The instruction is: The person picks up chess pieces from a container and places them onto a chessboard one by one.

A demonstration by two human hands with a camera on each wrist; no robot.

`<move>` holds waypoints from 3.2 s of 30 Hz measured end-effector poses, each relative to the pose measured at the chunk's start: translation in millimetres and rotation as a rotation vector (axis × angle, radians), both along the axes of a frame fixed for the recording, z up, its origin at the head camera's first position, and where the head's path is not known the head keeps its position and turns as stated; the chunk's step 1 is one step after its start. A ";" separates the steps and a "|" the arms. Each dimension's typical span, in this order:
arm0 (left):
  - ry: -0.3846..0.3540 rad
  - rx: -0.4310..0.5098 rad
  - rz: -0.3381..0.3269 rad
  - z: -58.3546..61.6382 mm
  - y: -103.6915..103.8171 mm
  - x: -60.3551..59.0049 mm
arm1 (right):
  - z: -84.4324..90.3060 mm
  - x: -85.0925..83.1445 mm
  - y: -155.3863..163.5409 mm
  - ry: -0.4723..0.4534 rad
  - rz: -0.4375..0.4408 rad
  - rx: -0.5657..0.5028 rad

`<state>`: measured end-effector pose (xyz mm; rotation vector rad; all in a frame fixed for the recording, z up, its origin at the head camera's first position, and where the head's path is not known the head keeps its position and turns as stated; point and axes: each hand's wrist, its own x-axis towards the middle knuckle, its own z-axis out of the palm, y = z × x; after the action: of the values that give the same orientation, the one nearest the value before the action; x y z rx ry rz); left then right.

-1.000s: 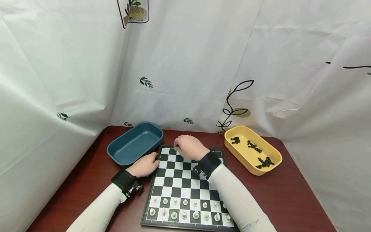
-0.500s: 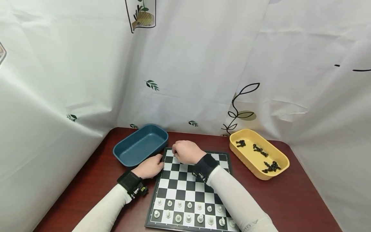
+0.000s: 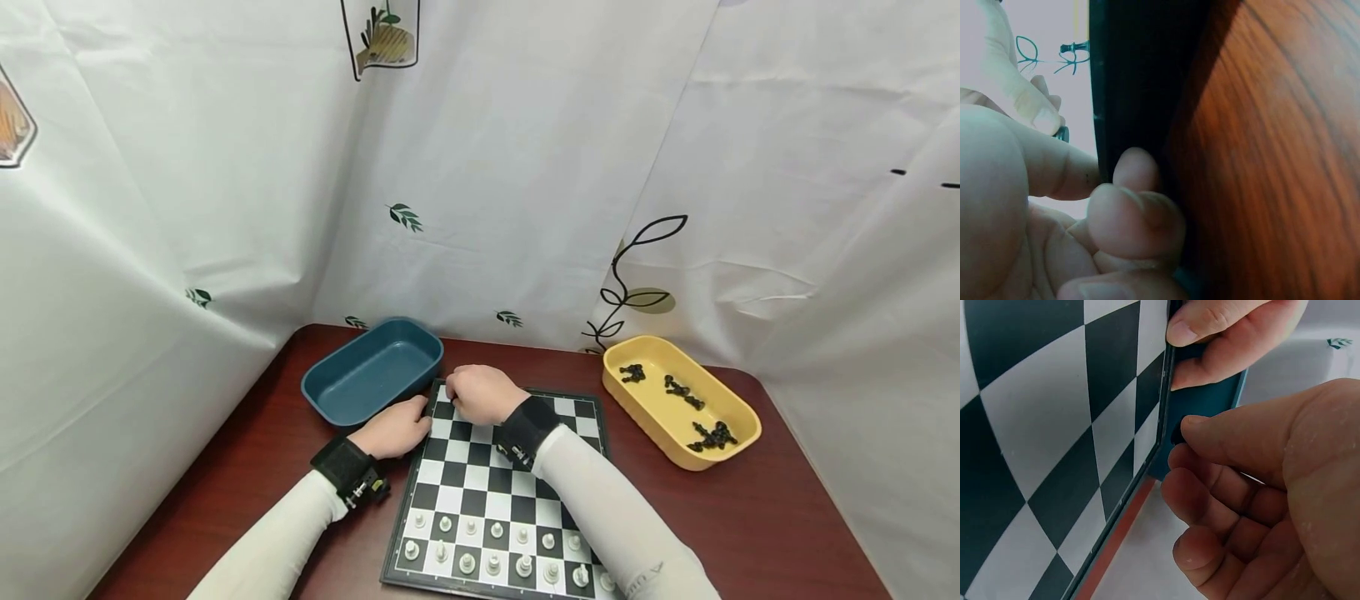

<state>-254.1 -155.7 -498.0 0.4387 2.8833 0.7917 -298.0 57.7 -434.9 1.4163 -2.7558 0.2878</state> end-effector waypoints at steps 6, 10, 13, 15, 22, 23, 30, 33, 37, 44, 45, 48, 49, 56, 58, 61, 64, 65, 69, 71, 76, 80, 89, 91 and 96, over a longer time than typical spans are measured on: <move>0.003 0.015 -0.006 1.0 0.0 0.5 | -2.5 0.5 -6.2 -0.023 0.016 0.014; 0.009 0.023 -0.002 0.8 -0.1 0.7 | -4.1 1.7 -10.5 -0.040 0.014 0.029; 0.008 0.020 0.001 0.4 -0.2 0.7 | -4.6 3.6 -12.9 -0.046 0.011 0.040; 0.002 0.021 0.002 0.5 -0.2 0.8 | -4.9 4.6 -14.4 -0.049 0.012 0.047; -0.011 0.030 0.003 3.9 -0.1 2.6 | -6.7 5.3 -19.6 -0.040 0.006 0.077; -0.014 0.029 0.004 3.9 0.3 2.6 | -7.1 5.0 -20.1 -0.041 0.004 0.083; -0.009 0.031 0.002 6.4 1.1 3.7 | -9.7 2.7 -21.1 -0.041 0.002 0.096; -0.011 0.031 0.001 6.7 0.9 3.6 | -10.5 2.1 -21.3 -0.045 0.006 0.086; -0.009 0.036 -0.002 6.2 0.3 3.3 | -12.8 1.4 -21.4 -0.059 -0.004 0.080; 0.000 0.042 -0.007 5.5 -0.1 3.8 | -16.9 0.9 -18.9 -0.072 -0.034 0.094; -0.001 0.041 -0.007 5.7 0.1 3.9 | -16.3 1.2 -17.7 -0.072 -0.038 0.094; 0.006 0.028 -0.003 6.2 0.6 4.0 | -11.6 1.9 -12.8 -0.066 -0.047 0.086; 0.009 0.022 -0.001 6.3 0.8 4.0 | -9.5 1.9 -10.7 -0.064 -0.050 0.077; 0.022 -0.007 0.015 5.0 2.6 3.4 | 3.7 -0.3 15.2 -0.034 -0.099 0.007; 0.027 -0.012 0.015 3.1 2.4 3.3 | 8.2 0.1 25.6 -0.038 -0.130 -0.011; 0.037 -0.012 0.013 0.9 1.6 3.2 | 15.2 0.3 42.6 -0.042 -0.194 -0.036; 0.045 -0.011 0.008 0.5 1.5 2.9 | 21.4 0.4 61.0 -0.053 -0.258 -0.071; 0.046 -0.010 0.008 0.7 1.4 3.0 | 23.4 0.9 67.1 -0.064 -0.275 -0.085; 0.043 -0.003 0.014 2.7 1.3 4.3 | 26.8 0.9 90.8 -0.091 -0.333 -0.134; 0.040 -0.002 0.020 3.8 1.2 5.5 | 26.2 0.1 101.8 -0.092 -0.353 -0.151; 0.041 0.000 0.023 5.5 1.3 6.8 | 24.6 1.7 129.4 -0.081 -0.406 -0.187; 0.041 0.008 0.018 7.1 1.5 7.4 | 26.8 5.5 151.4 -0.063 -0.445 -0.225; 0.034 0.009 0.018 4.9 2.1 6.7 | 34.6 15.9 192.0 -0.021 -0.530 -0.270; 0.036 0.009 0.014 4.1 1.7 6.1 | 34.3 17.1 198.8 -0.023 -0.542 -0.280; 0.030 0.004 0.011 3.6 1.7 5.3 | 33.2 17.9 214.9 -0.014 -0.551 -0.314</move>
<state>-248.8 -154.0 -494.3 0.4393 2.9152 0.7988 -280.0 272.6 -401.7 0.5589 -2.8035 0.6601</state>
